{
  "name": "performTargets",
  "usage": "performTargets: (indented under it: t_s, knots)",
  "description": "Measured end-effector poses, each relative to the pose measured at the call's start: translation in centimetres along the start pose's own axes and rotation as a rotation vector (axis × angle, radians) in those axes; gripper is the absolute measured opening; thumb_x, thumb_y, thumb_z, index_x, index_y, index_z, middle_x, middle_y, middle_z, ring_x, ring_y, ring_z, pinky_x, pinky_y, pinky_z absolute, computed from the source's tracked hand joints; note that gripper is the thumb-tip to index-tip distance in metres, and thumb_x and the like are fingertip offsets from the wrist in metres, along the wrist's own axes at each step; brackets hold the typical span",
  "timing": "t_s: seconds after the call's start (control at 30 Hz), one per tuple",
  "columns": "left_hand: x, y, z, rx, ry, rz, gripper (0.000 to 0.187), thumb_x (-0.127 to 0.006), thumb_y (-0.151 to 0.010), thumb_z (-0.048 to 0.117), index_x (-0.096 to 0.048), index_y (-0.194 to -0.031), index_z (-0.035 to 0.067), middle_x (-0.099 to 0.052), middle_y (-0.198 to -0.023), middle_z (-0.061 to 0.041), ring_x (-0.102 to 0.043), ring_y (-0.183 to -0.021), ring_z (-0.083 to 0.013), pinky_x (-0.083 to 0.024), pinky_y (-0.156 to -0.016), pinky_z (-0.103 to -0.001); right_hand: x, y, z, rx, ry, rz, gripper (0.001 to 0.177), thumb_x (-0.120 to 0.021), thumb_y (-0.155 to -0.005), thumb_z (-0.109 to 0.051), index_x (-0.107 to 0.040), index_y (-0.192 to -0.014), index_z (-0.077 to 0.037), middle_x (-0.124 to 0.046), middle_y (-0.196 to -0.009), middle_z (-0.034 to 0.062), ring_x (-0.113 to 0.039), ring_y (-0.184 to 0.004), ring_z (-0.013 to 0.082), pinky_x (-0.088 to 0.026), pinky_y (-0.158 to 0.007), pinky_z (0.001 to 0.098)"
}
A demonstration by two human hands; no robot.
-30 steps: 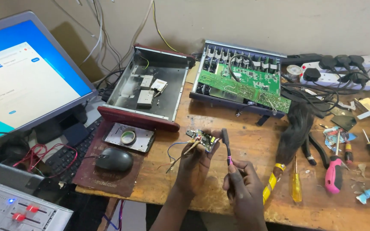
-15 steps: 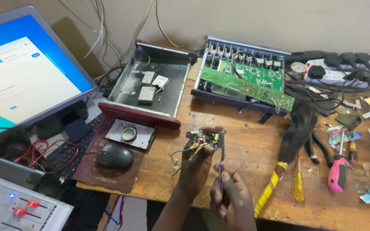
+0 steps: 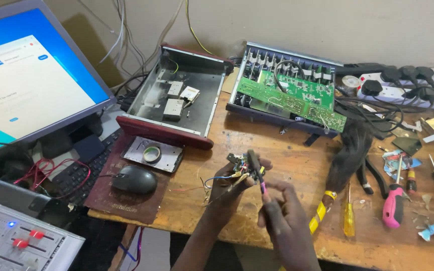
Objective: The person cleans a circuit board with a brush, then uses a soldering iron to work on the board's components. They also use pliers to manipulate wires on a smaller electronic component.
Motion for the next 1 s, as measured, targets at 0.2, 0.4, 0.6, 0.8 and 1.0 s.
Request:
performTargets:
  t_s: [0.2,0.4,0.6,0.8,1.0]
  knots:
    - [1.1,-0.3,-0.8,0.013,0.04,-0.064,0.067,-0.079,-0.097,0.04,-0.06,-0.146,-0.002,-0.075,-0.13,-0.016,-0.072,-0.128,-0.0326,-0.055,-0.117,-0.054,-0.7,0.7,3.0,0.021,-0.17,0.022,0.021,-0.061,-0.107,-0.018,-0.072,-0.122,-0.009,-0.06,-0.056,0.0177,-0.039,-0.043,0.0186,-0.03,-0.043,0.0319]
    - [1.8,0.2,-1.8,0.092,-0.023,-0.039,0.064,-0.082,-0.091,0.033,-0.066,-0.143,-0.001,-0.079,-0.126,-0.016,-0.074,-0.126,-0.0302,-0.058,-0.111,-0.045,0.1,0.2,3.9,0.038,-0.265,-0.068,0.018,-0.064,-0.105,-0.021,-0.069,-0.118,-0.009,-0.057,-0.055,0.0172,-0.036,-0.041,0.0171,-0.026,-0.042,0.0314]
    - [2.4,0.3,-2.4,0.123,0.032,0.037,0.071,-0.083,-0.089,0.04,-0.066,-0.143,-0.003,-0.08,-0.124,-0.018,-0.075,-0.123,-0.029,-0.053,-0.116,-0.045,1.3,0.6,-0.1,-0.01,-0.189,0.223,0.027,-0.055,-0.111,-0.019,-0.063,-0.134,-0.007,-0.062,-0.063,0.0236,-0.037,-0.042,0.0231,-0.033,-0.041,0.0382]
    - [2.1,0.4,-2.8,0.071,0.057,0.098,0.059,-0.088,-0.087,0.037,-0.07,-0.131,0.002,-0.08,-0.122,-0.015,-0.079,-0.115,-0.028,-0.06,-0.109,-0.04,-0.8,0.8,4.4,0.083,-0.196,0.286,0.023,-0.06,-0.107,-0.019,-0.067,-0.127,-0.008,-0.066,-0.06,0.0159,-0.049,-0.046,0.0193,-0.035,-0.042,0.0327]
    - [4.0,-0.1,-6.3,0.1,-0.042,0.231,0.059,-0.096,-0.072,0.026,-0.077,-0.124,0.006,-0.079,-0.114,-0.006,-0.075,-0.104,-0.0185,-0.063,-0.09,-0.033,-1.3,0.5,5.3,-0.032,-0.158,0.197,0.023,-0.062,-0.106,-0.019,-0.071,-0.125,-0.009,-0.066,-0.06,0.0179,-0.042,-0.044,0.019,-0.032,-0.043,0.0326]
Point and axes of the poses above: each hand's wrist, its own y-axis away from the middle knuckle, its own x-axis out of the back of the hand, z = x × y, the point moved 2 cm from there along -y, towards the middle knuckle
